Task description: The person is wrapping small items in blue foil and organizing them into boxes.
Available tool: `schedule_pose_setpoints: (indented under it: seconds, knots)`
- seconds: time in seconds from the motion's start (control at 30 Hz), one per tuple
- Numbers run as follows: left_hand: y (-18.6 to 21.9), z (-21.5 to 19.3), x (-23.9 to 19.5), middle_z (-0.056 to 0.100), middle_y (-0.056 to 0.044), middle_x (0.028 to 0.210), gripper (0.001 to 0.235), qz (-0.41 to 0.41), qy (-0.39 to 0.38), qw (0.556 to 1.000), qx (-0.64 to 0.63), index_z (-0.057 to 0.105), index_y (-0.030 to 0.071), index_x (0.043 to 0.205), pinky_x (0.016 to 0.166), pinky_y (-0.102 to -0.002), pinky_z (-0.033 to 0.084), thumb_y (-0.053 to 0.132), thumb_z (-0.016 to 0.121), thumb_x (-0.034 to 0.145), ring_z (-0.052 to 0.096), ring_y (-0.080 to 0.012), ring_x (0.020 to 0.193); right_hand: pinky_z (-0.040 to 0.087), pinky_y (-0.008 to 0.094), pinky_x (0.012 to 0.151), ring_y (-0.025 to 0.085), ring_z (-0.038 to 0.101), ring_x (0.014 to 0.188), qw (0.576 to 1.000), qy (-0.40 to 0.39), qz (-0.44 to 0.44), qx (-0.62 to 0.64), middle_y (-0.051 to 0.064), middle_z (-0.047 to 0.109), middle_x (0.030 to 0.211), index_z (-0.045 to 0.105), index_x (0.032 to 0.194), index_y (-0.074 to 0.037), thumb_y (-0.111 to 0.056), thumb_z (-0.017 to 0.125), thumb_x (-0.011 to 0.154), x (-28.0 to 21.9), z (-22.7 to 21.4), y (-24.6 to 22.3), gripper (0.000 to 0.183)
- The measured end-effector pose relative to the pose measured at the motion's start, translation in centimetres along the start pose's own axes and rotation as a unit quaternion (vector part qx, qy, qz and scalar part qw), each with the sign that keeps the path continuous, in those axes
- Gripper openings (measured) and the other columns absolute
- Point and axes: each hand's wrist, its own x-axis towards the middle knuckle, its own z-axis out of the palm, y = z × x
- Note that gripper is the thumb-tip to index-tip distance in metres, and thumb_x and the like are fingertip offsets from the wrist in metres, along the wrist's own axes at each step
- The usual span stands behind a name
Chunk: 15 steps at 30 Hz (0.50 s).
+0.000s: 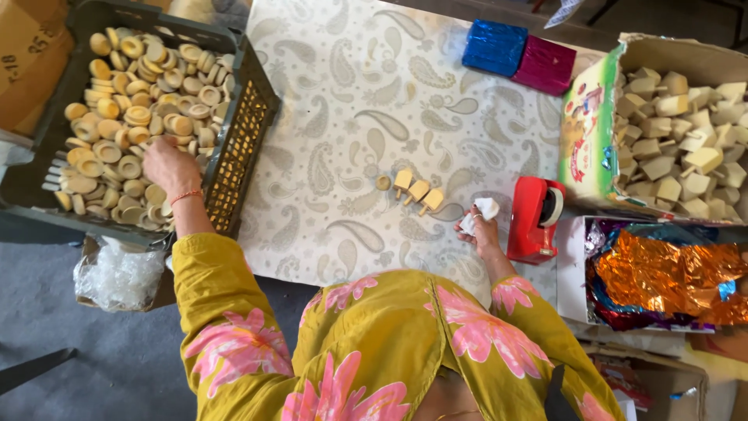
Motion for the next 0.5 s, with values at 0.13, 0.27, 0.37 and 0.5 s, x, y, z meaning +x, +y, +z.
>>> schedule_pose_setpoints:
  seconds: [0.13,0.27,0.37,0.5]
  knots:
    - [6.9,-5.5,-3.5,0.079,-0.005,0.094,0.02,-0.047,0.121,0.978,-0.164,0.079,0.019,0.107,0.063,-0.038,0.055,0.009,0.071,0.092,0.073,-0.0185,0.077,0.059,0.034,0.052,0.022,0.074,0.071,1.0,-0.004,0.005,0.0,0.011,0.073,0.084,0.06,0.111,-0.009,-0.046,0.056,0.102,-0.3,0.1,-0.4,0.038]
    - [15.5,-4.5,-10.2,0.072,-0.003,0.085,0.021,0.094,0.04,0.933,-0.344,0.072,0.012,0.12,0.054,-0.03,0.047,0.007,0.057,0.107,0.059,-0.0151,0.065,0.059,0.034,0.052,0.021,0.074,0.07,1.0,-0.004,0.006,-0.011,0.01,0.073,0.083,0.06,0.11,-0.009,-0.045,0.055,0.103,-0.8,0.4,-0.7,0.037]
    - [19.8,3.2,-16.8,0.067,0.0,0.089,0.028,0.078,-0.188,0.826,-0.526,0.07,0.01,0.119,0.057,-0.026,0.044,-0.001,0.051,0.101,0.057,-0.0121,0.071,0.059,0.034,0.052,0.02,0.074,0.07,1.0,-0.002,0.004,-0.012,0.009,0.073,0.082,0.06,0.109,-0.009,-0.044,0.054,0.104,-0.8,0.8,-1.3,0.036]
    - [22.9,11.1,-25.0,0.067,0.002,0.098,0.023,-0.01,-0.381,0.666,-0.641,0.068,0.009,0.118,0.066,-0.026,0.055,0.001,0.054,0.102,0.065,-0.0089,0.084,0.059,0.033,0.051,0.02,0.073,0.069,1.0,0.007,-0.006,-0.008,0.009,0.073,0.08,0.06,0.11,-0.008,-0.042,0.057,0.103,-1.0,0.5,-0.7,0.035]
